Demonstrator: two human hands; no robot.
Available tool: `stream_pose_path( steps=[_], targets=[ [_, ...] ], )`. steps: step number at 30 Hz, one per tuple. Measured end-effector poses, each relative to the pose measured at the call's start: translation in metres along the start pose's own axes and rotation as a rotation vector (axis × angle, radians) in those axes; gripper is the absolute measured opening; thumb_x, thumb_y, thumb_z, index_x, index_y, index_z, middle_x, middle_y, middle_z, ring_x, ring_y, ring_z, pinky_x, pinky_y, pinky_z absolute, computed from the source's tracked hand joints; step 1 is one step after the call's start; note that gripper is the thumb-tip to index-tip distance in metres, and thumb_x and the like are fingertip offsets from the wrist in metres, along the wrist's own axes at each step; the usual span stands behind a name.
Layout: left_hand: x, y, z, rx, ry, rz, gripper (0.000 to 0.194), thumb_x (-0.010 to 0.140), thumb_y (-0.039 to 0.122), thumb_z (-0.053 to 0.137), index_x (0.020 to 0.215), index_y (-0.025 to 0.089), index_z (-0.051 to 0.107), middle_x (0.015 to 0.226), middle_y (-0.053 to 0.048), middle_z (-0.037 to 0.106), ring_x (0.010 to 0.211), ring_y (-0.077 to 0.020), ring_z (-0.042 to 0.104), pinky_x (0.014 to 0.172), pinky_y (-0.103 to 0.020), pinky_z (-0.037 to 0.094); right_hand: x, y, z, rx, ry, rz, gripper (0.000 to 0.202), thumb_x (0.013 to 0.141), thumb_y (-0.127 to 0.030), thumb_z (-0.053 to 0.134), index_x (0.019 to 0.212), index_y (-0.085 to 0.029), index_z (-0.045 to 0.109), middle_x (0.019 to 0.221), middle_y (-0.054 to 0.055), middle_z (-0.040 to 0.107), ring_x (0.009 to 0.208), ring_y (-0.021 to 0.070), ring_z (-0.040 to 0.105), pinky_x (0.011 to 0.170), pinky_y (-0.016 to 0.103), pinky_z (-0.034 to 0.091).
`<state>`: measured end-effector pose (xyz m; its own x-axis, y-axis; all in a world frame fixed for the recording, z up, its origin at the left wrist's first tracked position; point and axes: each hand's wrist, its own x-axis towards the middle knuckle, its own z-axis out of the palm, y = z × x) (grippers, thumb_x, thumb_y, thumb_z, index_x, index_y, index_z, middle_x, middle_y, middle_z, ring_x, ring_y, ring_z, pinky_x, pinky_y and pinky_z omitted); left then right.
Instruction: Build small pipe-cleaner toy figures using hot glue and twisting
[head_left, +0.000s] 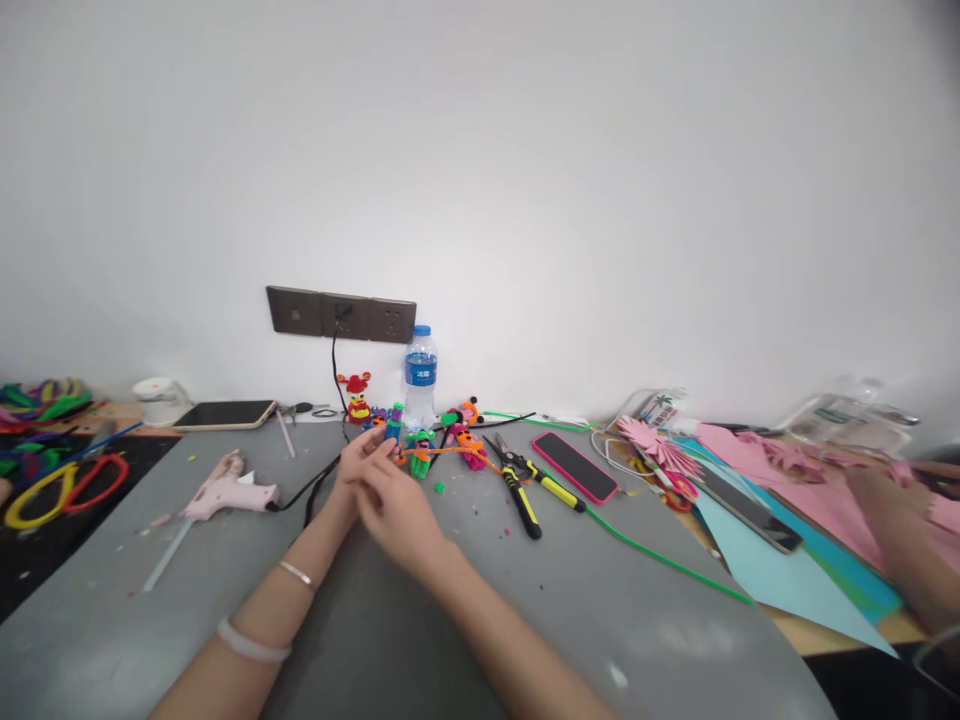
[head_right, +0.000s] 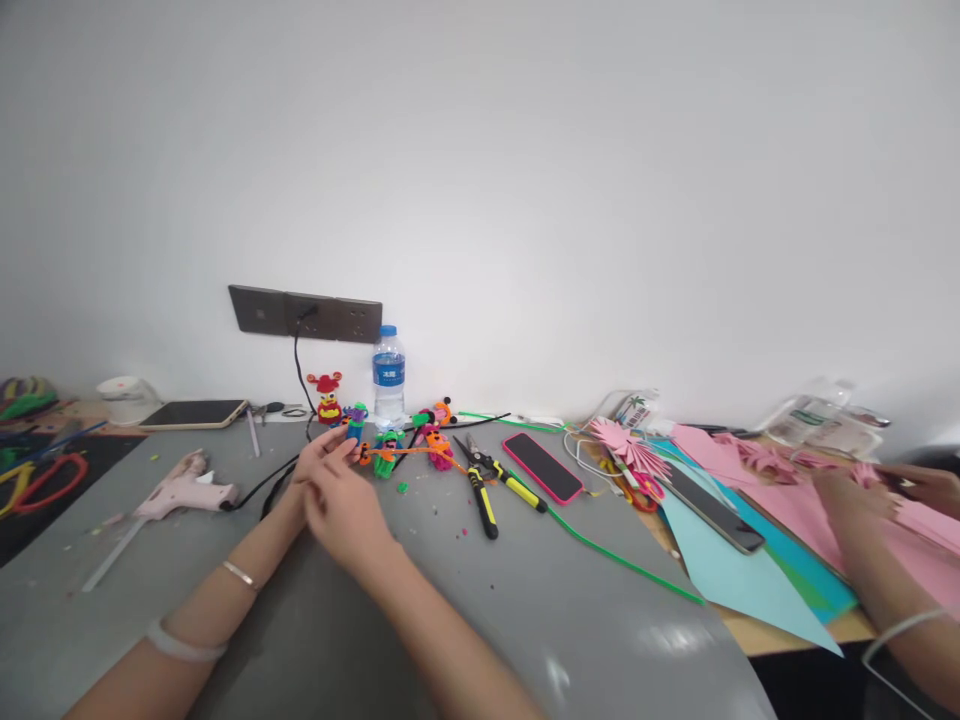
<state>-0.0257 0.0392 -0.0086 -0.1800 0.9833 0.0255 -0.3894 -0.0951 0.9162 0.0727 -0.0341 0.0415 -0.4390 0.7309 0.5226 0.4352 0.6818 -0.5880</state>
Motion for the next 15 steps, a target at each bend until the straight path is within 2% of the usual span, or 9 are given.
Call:
stream_pose_path(
  steps=[2,4,7,9,12,15],
  targets=[
    [-0.001,0.004,-0.002,-0.009,0.002,0.004,0.051,0.056,0.028,0.084,0.102,0.013,0.068,0.071,-0.001,0.068,0.061,-0.0138,0.064,0.058,-0.025,0.052,-0.004,0.020,-0.017,-0.017,0.030,0.075,0.022,0.088,-0.011,0.046,0.101,-0.018,0.062,0.098,0.006,0.062,0.087,0.0164,0.059,0.075,0.025,0.045],
    [-0.003,0.008,-0.004,-0.046,0.033,0.007,0.050,0.057,0.030,0.083,0.102,0.013,0.068,0.076,-0.002,0.069,0.062,-0.0123,0.064,0.062,-0.025,0.053,-0.006,0.040,-0.036,-0.068,0.001,0.162,0.016,0.087,-0.013,0.049,0.092,-0.017,0.064,0.089,0.005,0.063,0.076,0.0152,0.058,0.069,0.024,0.043],
    [-0.003,0.012,-0.005,-0.089,0.079,0.011,0.048,0.056,0.029,0.084,0.098,0.014,0.068,0.079,-0.002,0.069,0.062,-0.0107,0.063,0.064,-0.025,0.053,-0.007,0.067,-0.066,-0.146,-0.169,0.303,0.014,0.084,-0.016,0.054,0.073,-0.016,0.063,0.070,0.002,0.063,0.064,0.0138,0.055,0.062,0.023,0.039],
    [-0.002,0.012,-0.006,-0.095,0.089,0.009,0.048,0.055,0.029,0.084,0.098,0.014,0.068,0.079,-0.002,0.069,0.061,-0.0104,0.062,0.063,-0.025,0.053,-0.009,0.083,-0.079,-0.139,-0.285,0.353,0.011,0.080,-0.013,0.056,0.072,-0.016,0.063,0.068,0.001,0.064,0.063,0.0129,0.056,0.061,0.022,0.038],
    [-0.005,0.011,-0.005,-0.074,0.068,0.001,0.047,0.056,0.030,0.084,0.098,0.014,0.068,0.075,-0.001,0.069,0.061,-0.0101,0.062,0.064,-0.025,0.053,-0.016,0.100,-0.084,-0.050,-0.326,0.379,0.007,0.080,-0.019,0.059,0.077,-0.016,0.064,0.070,0.001,0.065,0.063,0.0126,0.056,0.058,0.021,0.038],
    [-0.011,0.012,-0.003,-0.047,0.051,-0.002,0.046,0.057,0.031,0.083,0.097,0.014,0.068,0.070,0.001,0.067,0.061,-0.0102,0.061,0.065,-0.025,0.054,-0.024,0.108,-0.077,0.043,-0.280,0.365,0.018,0.084,-0.032,0.059,0.078,-0.016,0.065,0.067,0.000,0.063,0.059,0.0124,0.054,0.055,0.021,0.038]
  ],
)
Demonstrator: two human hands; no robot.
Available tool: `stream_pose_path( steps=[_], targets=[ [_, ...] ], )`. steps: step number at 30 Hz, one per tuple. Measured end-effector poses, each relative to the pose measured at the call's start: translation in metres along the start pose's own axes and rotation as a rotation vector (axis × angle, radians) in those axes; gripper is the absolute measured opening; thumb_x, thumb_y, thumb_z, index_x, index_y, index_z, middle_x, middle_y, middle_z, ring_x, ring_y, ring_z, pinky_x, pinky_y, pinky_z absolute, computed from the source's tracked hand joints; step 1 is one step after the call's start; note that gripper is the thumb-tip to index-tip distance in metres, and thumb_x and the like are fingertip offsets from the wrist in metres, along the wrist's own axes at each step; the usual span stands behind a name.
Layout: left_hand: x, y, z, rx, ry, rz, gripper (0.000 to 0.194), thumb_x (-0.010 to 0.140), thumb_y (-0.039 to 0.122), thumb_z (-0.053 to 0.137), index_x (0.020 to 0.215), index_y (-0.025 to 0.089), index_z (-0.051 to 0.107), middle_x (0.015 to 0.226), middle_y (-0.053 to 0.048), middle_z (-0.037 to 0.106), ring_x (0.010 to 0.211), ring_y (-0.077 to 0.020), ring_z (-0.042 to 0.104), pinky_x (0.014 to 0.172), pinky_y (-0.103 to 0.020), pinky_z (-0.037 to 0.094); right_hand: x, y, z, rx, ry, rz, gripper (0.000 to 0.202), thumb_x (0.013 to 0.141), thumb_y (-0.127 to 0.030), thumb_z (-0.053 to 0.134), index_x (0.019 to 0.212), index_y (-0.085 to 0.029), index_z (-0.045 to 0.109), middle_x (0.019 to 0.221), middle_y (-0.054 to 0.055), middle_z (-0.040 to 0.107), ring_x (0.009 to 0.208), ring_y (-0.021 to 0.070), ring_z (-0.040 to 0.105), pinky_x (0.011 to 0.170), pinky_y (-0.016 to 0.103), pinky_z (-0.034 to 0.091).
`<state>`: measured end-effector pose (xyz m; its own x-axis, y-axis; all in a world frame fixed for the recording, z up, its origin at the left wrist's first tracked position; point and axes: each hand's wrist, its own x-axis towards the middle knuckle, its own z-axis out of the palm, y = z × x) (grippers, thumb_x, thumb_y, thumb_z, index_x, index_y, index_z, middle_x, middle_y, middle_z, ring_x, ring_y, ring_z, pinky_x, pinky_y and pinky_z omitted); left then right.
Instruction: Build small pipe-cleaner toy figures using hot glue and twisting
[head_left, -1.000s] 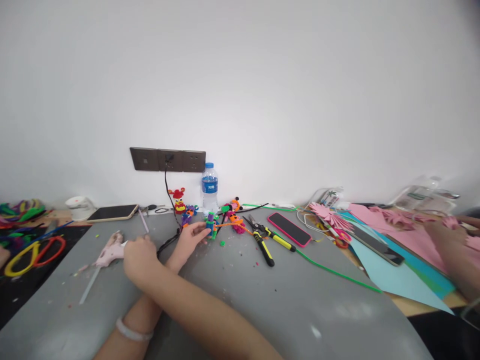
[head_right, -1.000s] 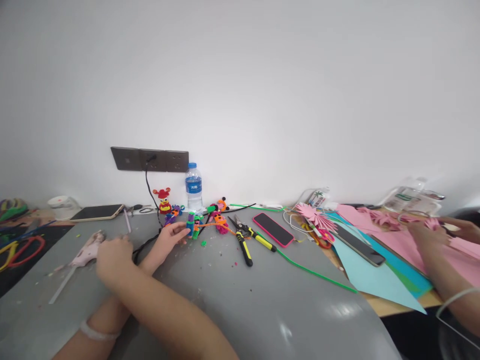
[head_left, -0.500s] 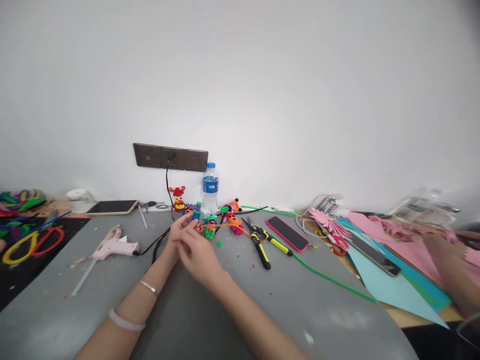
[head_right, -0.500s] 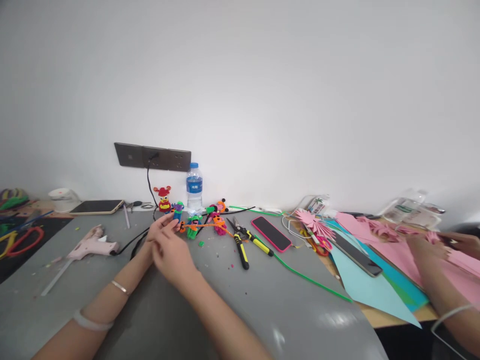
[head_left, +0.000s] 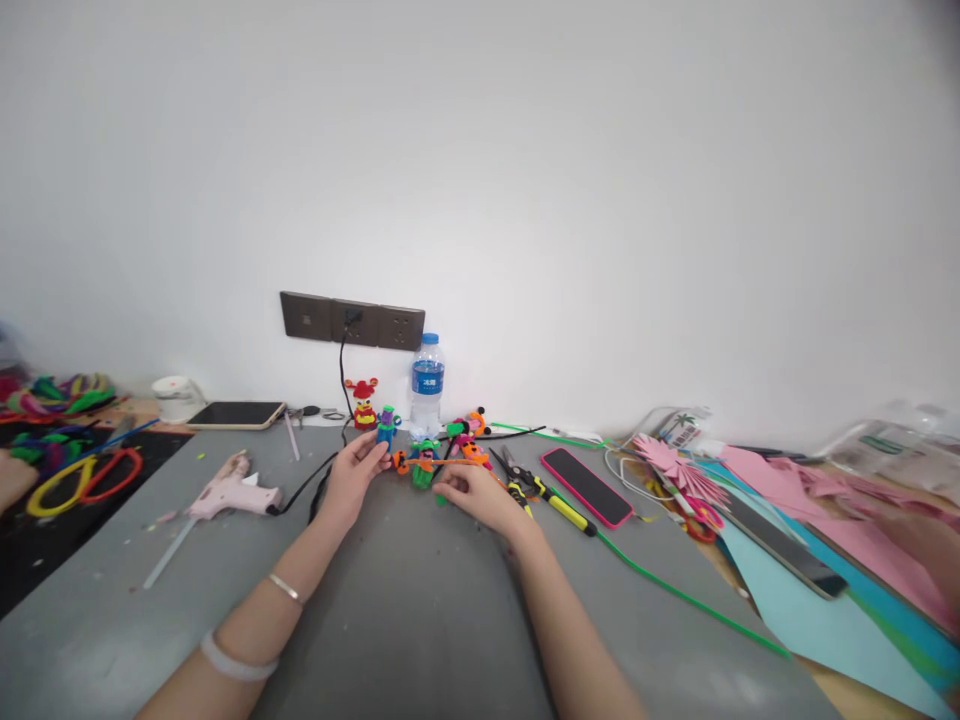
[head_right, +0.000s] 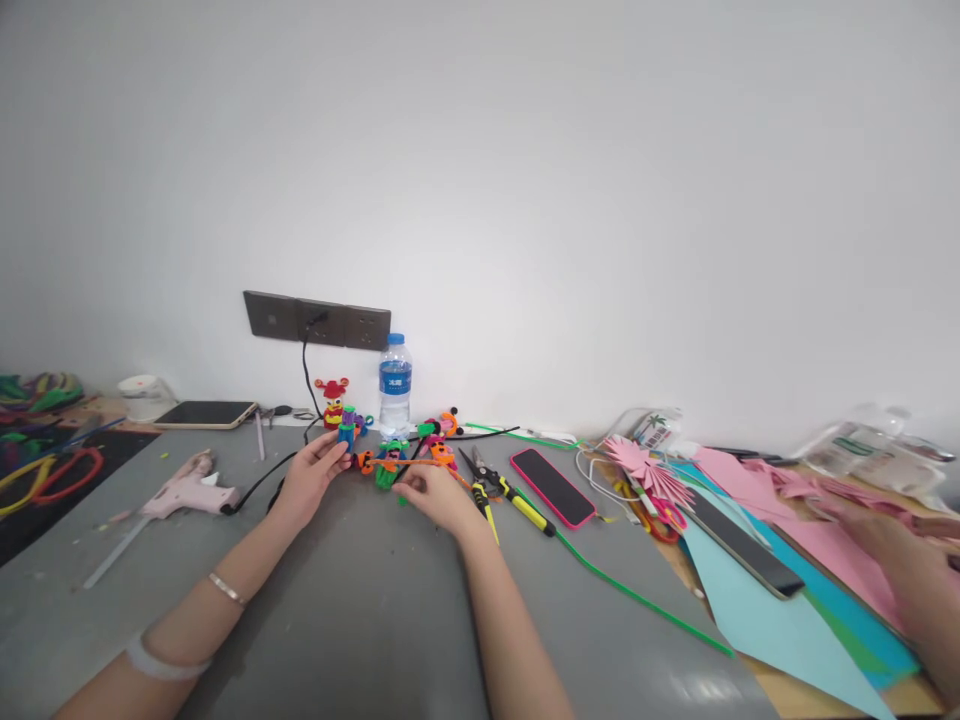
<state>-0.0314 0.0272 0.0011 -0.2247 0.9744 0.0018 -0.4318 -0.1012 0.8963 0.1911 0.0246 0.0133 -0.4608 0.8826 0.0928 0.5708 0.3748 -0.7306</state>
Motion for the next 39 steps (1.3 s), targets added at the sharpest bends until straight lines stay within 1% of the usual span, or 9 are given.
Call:
stream_pose_path(
  steps=[5,9,13,17,23,28,31,33,39],
  targets=[
    [-0.007,0.005,0.003,0.039,-0.014,-0.027,0.048,0.055,0.033,0.084,0.097,0.015,0.068,0.071,0.001,0.066,0.062,-0.0109,0.061,0.063,-0.025,0.054,-0.002,0.008,0.009,0.061,-0.043,0.009,0.011,0.073,-0.024,0.071,0.081,-0.018,0.068,0.064,-0.003,0.060,0.056,0.0113,0.052,0.052,0.020,0.036],
    [-0.009,0.006,0.002,0.057,-0.067,-0.042,0.044,0.057,0.033,0.084,0.094,0.016,0.066,0.075,0.001,0.067,0.066,-0.0115,0.063,0.067,-0.025,0.055,-0.003,0.012,0.008,0.065,-0.055,-0.007,0.006,0.072,-0.017,0.069,0.076,-0.017,0.066,0.065,-0.003,0.059,0.057,0.0107,0.051,0.052,0.020,0.035],
    [-0.011,0.006,0.001,0.139,-0.170,-0.054,0.038,0.062,0.036,0.081,0.089,0.016,0.065,0.082,-0.002,0.068,0.075,-0.0149,0.067,0.071,-0.027,0.056,0.000,0.009,0.009,0.023,0.077,-0.020,0.014,0.077,-0.027,0.067,0.085,-0.017,0.065,0.070,-0.002,0.060,0.062,0.0127,0.054,0.056,0.022,0.039],
    [-0.009,0.003,0.000,0.219,-0.197,-0.028,0.040,0.064,0.043,0.079,0.089,0.016,0.063,0.079,-0.001,0.067,0.072,-0.0163,0.068,0.066,-0.026,0.055,0.014,-0.007,0.017,-0.118,0.253,0.114,0.018,0.087,-0.032,0.057,0.086,-0.016,0.065,0.073,0.004,0.065,0.067,0.0152,0.058,0.060,0.024,0.040],
    [-0.006,0.002,-0.001,0.288,-0.169,0.018,0.045,0.065,0.047,0.076,0.095,0.017,0.060,0.074,0.000,0.064,0.060,-0.0160,0.066,0.048,-0.021,0.046,0.038,-0.032,0.032,-0.328,0.240,0.343,0.031,0.082,-0.045,0.060,0.080,-0.015,0.061,0.080,0.012,0.066,0.074,0.0225,0.062,0.059,0.028,0.039],
    [-0.003,0.002,-0.004,0.281,-0.108,0.081,0.043,0.063,0.047,0.077,0.089,0.017,0.060,0.073,0.002,0.060,0.060,-0.0137,0.063,0.048,-0.021,0.045,0.040,-0.015,0.034,-0.083,0.255,0.348,0.022,0.073,-0.036,0.065,0.070,-0.018,0.052,0.066,0.001,0.058,0.064,0.0173,0.057,0.057,0.025,0.038],
    [-0.002,0.001,-0.003,0.305,-0.118,0.085,0.040,0.064,0.046,0.076,0.087,0.018,0.061,0.076,0.001,0.062,0.068,-0.0156,0.063,0.057,-0.024,0.051,0.035,-0.001,0.028,0.106,0.312,0.212,0.020,0.069,-0.030,0.066,0.075,-0.019,0.049,0.066,-0.003,0.054,0.062,0.0143,0.054,0.058,0.024,0.040],
    [-0.003,0.001,-0.003,0.355,-0.145,0.081,0.038,0.062,0.044,0.077,0.085,0.017,0.062,0.075,0.000,0.063,0.070,-0.0169,0.063,0.064,-0.028,0.054,0.032,0.005,0.023,0.247,0.270,0.121,0.023,0.069,-0.030,0.066,0.080,-0.020,0.048,0.065,-0.005,0.053,0.058,0.0127,0.053,0.056,0.024,0.041],
    [-0.003,0.003,-0.003,0.540,-0.244,0.097,0.031,0.056,0.036,0.079,0.076,0.019,0.063,0.067,-0.001,0.069,0.066,-0.0194,0.065,0.069,-0.031,0.052,0.034,0.010,0.025,0.518,0.167,0.051,0.032,0.072,-0.031,0.065,0.097,-0.020,0.048,0.089,0.002,0.063,0.054,0.0112,0.059,0.049,0.022,0.045]
  ],
)
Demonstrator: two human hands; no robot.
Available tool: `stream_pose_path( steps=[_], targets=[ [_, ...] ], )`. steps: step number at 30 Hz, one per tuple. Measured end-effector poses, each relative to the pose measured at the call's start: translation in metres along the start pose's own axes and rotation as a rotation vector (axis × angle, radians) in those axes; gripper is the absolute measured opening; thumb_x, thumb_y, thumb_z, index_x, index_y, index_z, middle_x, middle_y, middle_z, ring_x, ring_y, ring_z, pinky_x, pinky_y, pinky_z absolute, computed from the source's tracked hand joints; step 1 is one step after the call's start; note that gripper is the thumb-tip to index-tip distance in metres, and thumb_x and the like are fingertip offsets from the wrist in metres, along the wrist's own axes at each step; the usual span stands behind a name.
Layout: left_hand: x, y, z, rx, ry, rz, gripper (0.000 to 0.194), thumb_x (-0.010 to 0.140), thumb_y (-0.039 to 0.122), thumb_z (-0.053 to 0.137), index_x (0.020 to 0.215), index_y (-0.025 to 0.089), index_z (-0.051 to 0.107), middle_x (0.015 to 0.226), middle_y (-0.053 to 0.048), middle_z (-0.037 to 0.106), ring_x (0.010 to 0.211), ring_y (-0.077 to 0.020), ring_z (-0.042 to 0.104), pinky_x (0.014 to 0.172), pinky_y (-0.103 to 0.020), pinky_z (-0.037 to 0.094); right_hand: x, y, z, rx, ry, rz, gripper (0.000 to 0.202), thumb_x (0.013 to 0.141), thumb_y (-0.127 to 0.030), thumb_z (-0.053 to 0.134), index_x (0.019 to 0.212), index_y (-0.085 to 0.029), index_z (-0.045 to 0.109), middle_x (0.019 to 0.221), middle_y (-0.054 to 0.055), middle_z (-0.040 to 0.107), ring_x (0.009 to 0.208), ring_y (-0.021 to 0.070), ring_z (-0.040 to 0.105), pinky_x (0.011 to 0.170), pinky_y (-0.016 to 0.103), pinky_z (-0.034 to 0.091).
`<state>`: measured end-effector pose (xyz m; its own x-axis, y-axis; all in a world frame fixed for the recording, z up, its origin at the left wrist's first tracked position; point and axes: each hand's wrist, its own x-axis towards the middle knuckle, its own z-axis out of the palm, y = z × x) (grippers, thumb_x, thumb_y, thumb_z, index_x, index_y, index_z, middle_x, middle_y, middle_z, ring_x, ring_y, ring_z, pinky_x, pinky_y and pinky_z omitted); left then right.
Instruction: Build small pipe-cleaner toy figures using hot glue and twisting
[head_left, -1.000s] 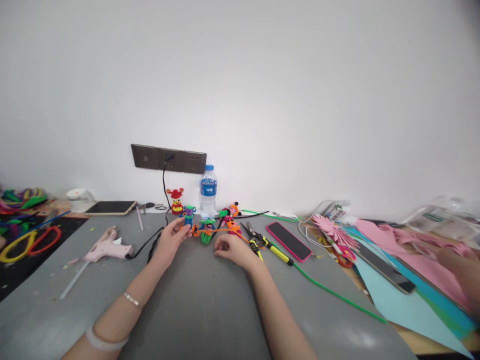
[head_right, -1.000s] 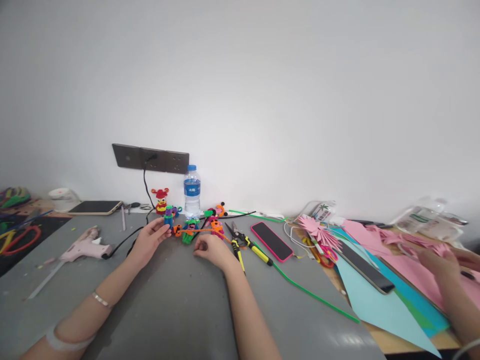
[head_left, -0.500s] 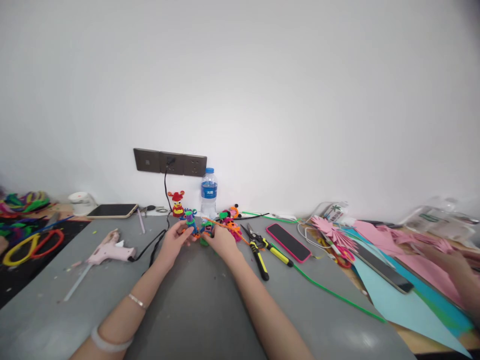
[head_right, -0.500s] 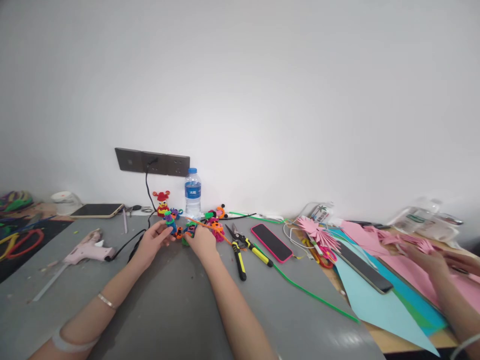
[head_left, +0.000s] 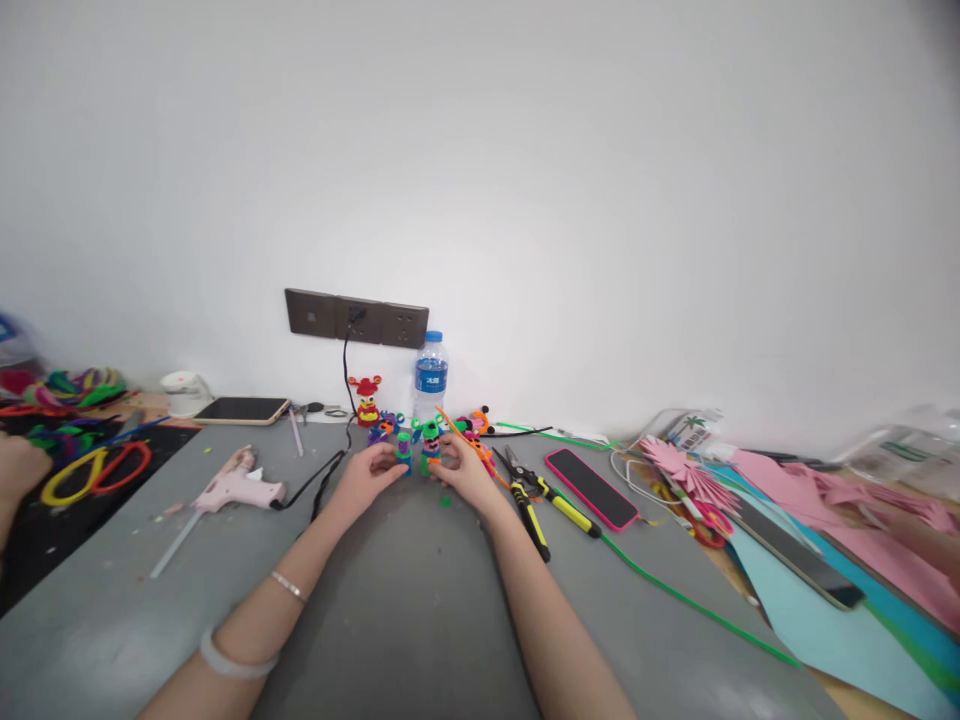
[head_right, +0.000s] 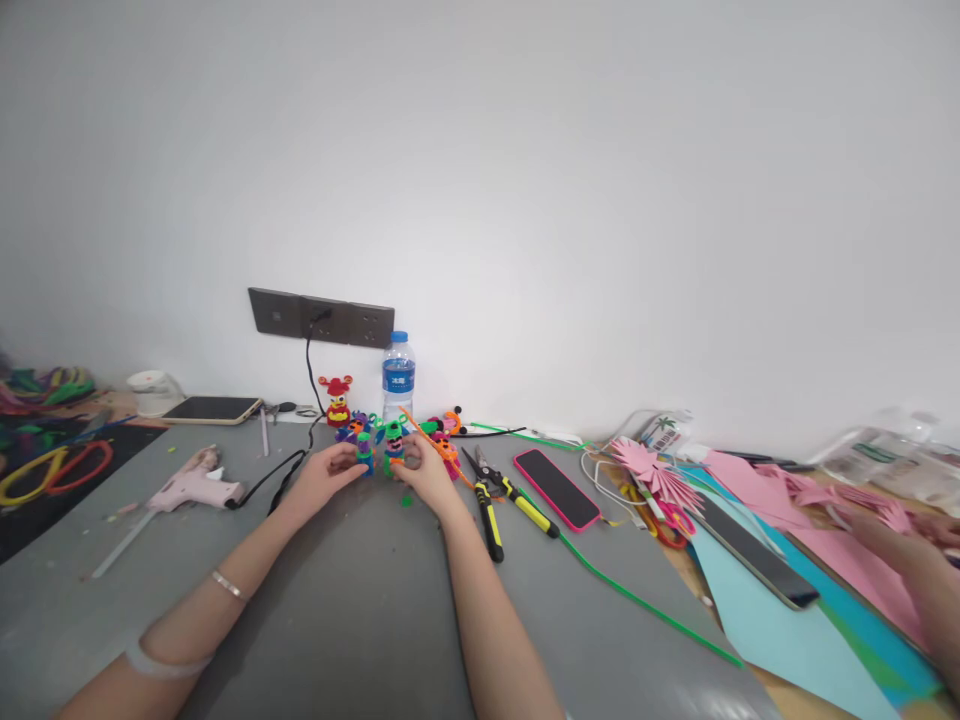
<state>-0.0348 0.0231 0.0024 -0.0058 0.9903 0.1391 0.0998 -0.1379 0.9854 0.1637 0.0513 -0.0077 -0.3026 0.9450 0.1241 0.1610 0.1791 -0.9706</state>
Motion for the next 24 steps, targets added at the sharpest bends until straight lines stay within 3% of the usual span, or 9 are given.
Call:
stream_pose_path(
  steps=[5,12,16,21,24],
  targets=[
    [-0.001,-0.002,-0.002,0.122,-0.066,0.047,0.025,0.056,0.036,0.078,0.070,0.020,0.063,0.060,0.000,0.066,0.061,-0.0196,0.063,0.060,-0.029,0.048,-0.001,0.000,0.004,-0.080,0.022,-0.047,0.029,0.069,-0.026,0.067,0.093,-0.016,0.054,0.094,0.003,0.061,0.050,0.0060,0.049,0.048,0.020,0.041],
    [-0.001,-0.011,-0.004,0.217,-0.082,0.062,0.020,0.057,0.033,0.076,0.067,0.022,0.061,0.061,0.000,0.066,0.060,-0.0194,0.062,0.060,-0.027,0.046,-0.003,-0.002,0.004,-0.052,0.008,-0.060,0.031,0.064,-0.025,0.071,0.086,-0.019,0.050,0.064,-0.007,0.048,0.052,0.0086,0.044,0.053,0.021,0.039],
    [0.000,-0.015,-0.004,0.243,-0.107,0.112,0.018,0.062,0.032,0.073,0.068,0.022,0.061,0.066,0.000,0.066,0.065,-0.0197,0.061,0.063,-0.027,0.044,-0.002,0.002,0.006,-0.041,-0.020,-0.040,0.031,0.066,-0.028,0.071,0.086,-0.020,0.049,0.056,-0.009,0.044,0.050,0.0098,0.044,0.053,0.022,0.036],
    [0.004,-0.021,-0.003,0.329,-0.116,0.161,0.013,0.068,0.027,0.069,0.078,0.021,0.064,0.066,0.000,0.066,0.064,-0.0188,0.060,0.060,-0.026,0.041,0.003,0.015,0.014,-0.071,0.096,-0.033,0.035,0.060,-0.031,0.074,0.075,-0.021,0.044,0.056,-0.009,0.043,0.051,0.0102,0.043,0.050,0.022,0.036],
    [0.006,-0.025,-0.001,0.318,-0.103,0.172,0.017,0.070,0.026,0.068,0.086,0.020,0.067,0.077,-0.003,0.071,0.069,-0.0203,0.063,0.067,-0.028,0.045,0.006,0.023,0.018,-0.061,0.179,-0.028,0.036,0.058,-0.031,0.074,0.073,-0.021,0.043,0.058,-0.007,0.049,0.053,0.0114,0.047,0.051,0.023,0.039]
  ],
)
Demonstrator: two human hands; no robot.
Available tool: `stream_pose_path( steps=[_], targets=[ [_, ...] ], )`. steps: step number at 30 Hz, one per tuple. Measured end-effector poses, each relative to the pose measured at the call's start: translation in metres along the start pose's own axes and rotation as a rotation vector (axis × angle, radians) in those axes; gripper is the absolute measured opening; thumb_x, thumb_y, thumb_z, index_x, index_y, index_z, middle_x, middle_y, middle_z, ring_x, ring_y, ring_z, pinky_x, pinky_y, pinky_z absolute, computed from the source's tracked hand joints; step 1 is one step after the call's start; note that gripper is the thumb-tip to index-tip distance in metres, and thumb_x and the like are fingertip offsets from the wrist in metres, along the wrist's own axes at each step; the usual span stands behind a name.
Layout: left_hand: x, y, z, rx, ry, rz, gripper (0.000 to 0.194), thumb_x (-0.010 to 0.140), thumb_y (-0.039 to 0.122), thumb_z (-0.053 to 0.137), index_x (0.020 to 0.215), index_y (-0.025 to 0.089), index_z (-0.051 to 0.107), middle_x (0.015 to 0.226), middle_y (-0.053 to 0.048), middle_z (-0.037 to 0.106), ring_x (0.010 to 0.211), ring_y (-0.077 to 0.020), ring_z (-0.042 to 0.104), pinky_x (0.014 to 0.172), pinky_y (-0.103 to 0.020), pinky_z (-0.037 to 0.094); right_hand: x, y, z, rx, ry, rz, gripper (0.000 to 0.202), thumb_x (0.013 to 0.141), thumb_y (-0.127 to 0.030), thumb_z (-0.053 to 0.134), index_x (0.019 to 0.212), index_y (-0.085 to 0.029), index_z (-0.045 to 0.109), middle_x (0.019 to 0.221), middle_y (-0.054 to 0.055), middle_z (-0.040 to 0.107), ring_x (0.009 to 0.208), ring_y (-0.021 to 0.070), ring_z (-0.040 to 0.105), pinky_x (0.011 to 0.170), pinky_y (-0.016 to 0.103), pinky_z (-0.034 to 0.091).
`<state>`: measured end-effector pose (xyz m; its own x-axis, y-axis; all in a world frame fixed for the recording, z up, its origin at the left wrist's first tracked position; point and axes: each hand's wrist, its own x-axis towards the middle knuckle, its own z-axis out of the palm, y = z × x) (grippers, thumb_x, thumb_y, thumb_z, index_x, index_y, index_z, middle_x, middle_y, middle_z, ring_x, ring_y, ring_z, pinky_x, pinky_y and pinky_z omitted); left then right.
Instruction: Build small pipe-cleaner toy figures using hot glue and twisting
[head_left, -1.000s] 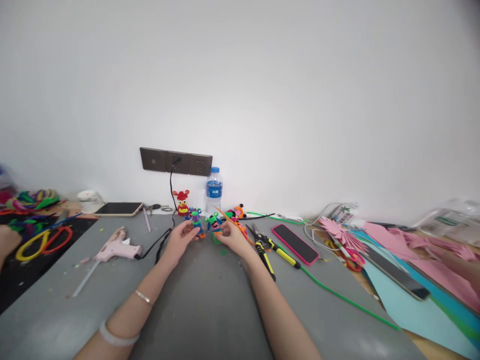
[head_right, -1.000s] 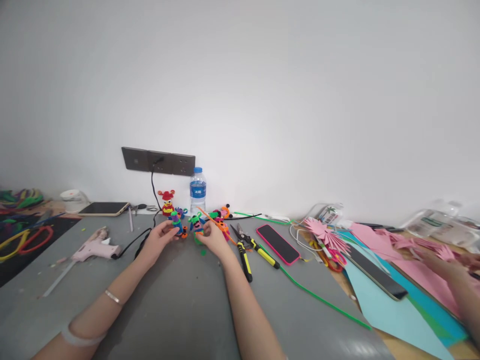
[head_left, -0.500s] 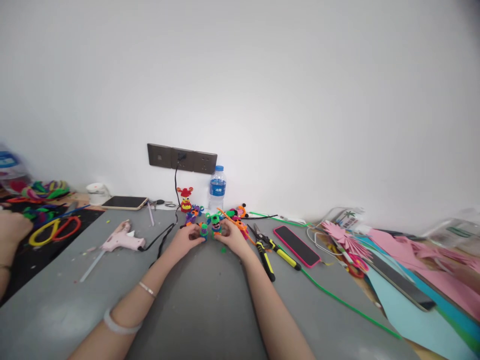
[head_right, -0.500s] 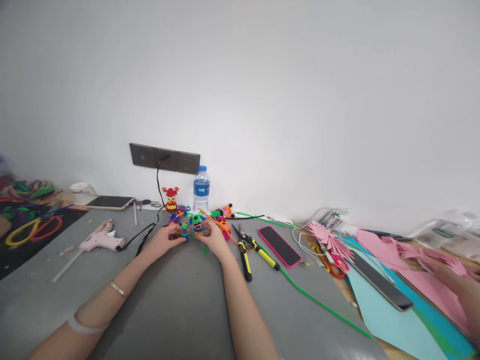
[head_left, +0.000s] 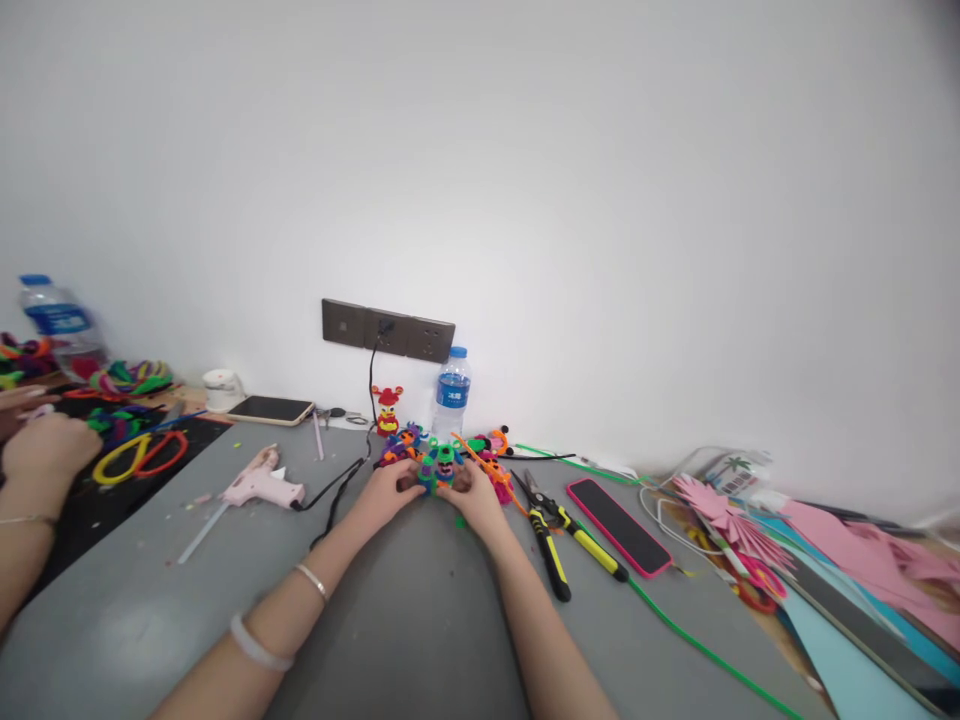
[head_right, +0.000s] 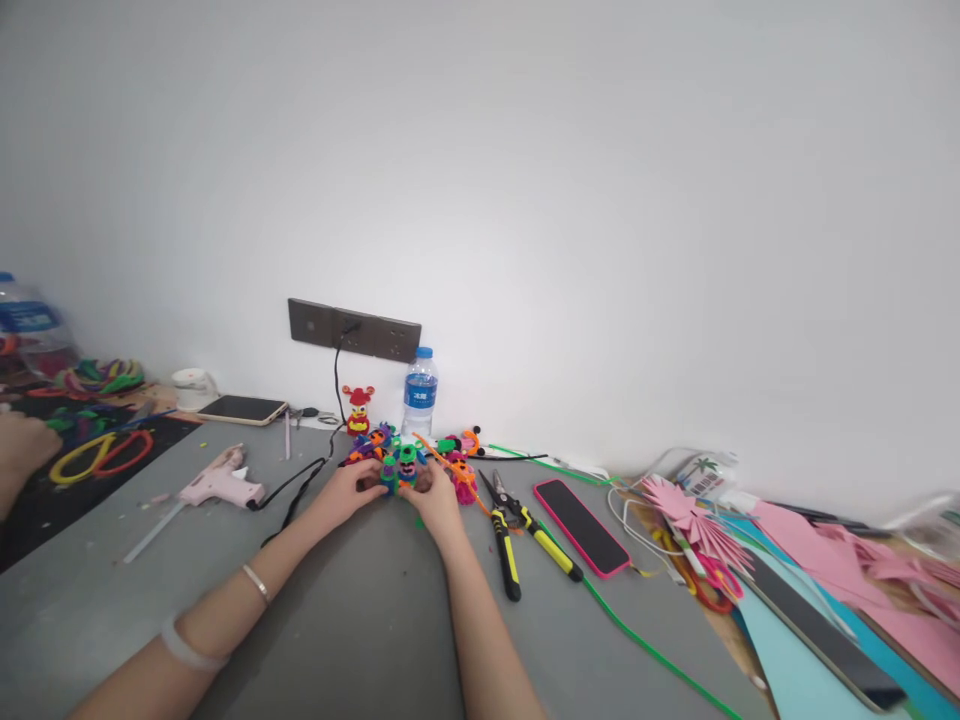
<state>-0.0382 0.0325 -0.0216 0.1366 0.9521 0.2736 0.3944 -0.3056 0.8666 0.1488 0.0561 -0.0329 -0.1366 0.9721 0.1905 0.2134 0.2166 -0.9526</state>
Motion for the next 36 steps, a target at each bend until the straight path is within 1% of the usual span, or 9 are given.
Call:
stream_pose_path(
  steps=[3,5,8,11,17,22,32,36],
  targets=[
    [0.002,-0.003,0.002,-0.004,0.003,0.008,0.021,0.071,0.025,0.067,0.092,0.020,0.068,0.089,-0.007,0.074,0.079,-0.0228,0.067,0.074,-0.031,0.048,0.000,0.000,0.001,-0.003,0.005,0.032,0.034,0.058,-0.031,0.073,0.075,-0.020,0.046,0.058,-0.005,0.054,0.053,0.0134,0.051,0.053,0.025,0.041],
    [0.003,-0.004,0.003,0.026,0.011,0.001,0.022,0.073,0.024,0.066,0.094,0.020,0.068,0.093,-0.008,0.074,0.084,-0.0239,0.068,0.078,-0.032,0.049,-0.001,-0.003,0.000,0.011,0.003,0.064,0.031,0.058,-0.030,0.073,0.075,-0.019,0.051,0.059,-0.003,0.058,0.056,0.0153,0.055,0.055,0.027,0.044],
    [0.004,-0.007,0.004,0.097,0.010,-0.023,0.025,0.075,0.024,0.064,0.099,0.020,0.068,0.098,-0.008,0.075,0.089,-0.0239,0.069,0.082,-0.032,0.050,-0.002,-0.011,0.000,0.021,0.010,0.097,0.027,0.056,-0.028,0.073,0.074,-0.017,0.056,0.066,0.002,0.066,0.062,0.0191,0.062,0.060,0.030,0.049],
    [0.005,-0.008,0.005,0.159,-0.015,-0.041,0.028,0.077,0.025,0.063,0.104,0.020,0.067,0.101,-0.007,0.075,0.092,-0.0228,0.069,0.083,-0.031,0.050,-0.004,-0.017,0.001,-0.011,0.035,0.109,0.025,0.056,-0.026,0.074,0.074,-0.017,0.059,0.069,0.004,0.069,0.066,0.0212,0.065,0.060,0.030,0.050],
    [0.004,-0.006,0.005,0.190,-0.016,-0.037,0.030,0.079,0.024,0.062,0.108,0.021,0.066,0.105,-0.006,0.074,0.097,-0.0227,0.069,0.085,-0.031,0.051,-0.006,-0.021,0.002,-0.131,0.076,0.131,0.028,0.056,-0.027,0.074,0.077,-0.017,0.059,0.071,0.004,0.070,0.066,0.0209,0.064,0.060,0.030,0.049],
    [0.003,-0.006,0.006,0.204,-0.008,-0.049,0.030,0.080,0.024,0.062,0.110,0.021,0.065,0.107,-0.007,0.074,0.099,-0.0232,0.068,0.087,-0.032,0.051,-0.005,-0.022,0.002,-0.242,0.084,0.153,0.028,0.058,-0.028,0.075,0.076,-0.016,0.057,0.065,0.003,0.065,0.061,0.0199,0.061,0.056,0.029,0.046],
    [0.004,-0.003,0.004,0.164,-0.021,-0.026,0.026,0.079,0.025,0.061,0.104,0.022,0.066,0.101,-0.006,0.075,0.093,-0.0234,0.070,0.085,-0.034,0.051,-0.002,-0.014,0.003,-0.158,0.076,0.137,0.032,0.058,-0.028,0.077,0.081,-0.017,0.058,0.069,0.002,0.067,0.062,0.0192,0.062,0.058,0.029,0.048],
    [0.004,-0.003,0.005,0.110,-0.002,-0.016,0.023,0.078,0.025,0.062,0.100,0.021,0.066,0.098,-0.006,0.075,0.092,-0.0233,0.069,0.085,-0.035,0.051,0.000,-0.008,0.002,-0.110,0.074,0.122,0.031,0.057,-0.028,0.077,0.077,-0.018,0.057,0.068,0.001,0.067,0.061,0.0184,0.063,0.058,0.028,0.049]
  ],
)
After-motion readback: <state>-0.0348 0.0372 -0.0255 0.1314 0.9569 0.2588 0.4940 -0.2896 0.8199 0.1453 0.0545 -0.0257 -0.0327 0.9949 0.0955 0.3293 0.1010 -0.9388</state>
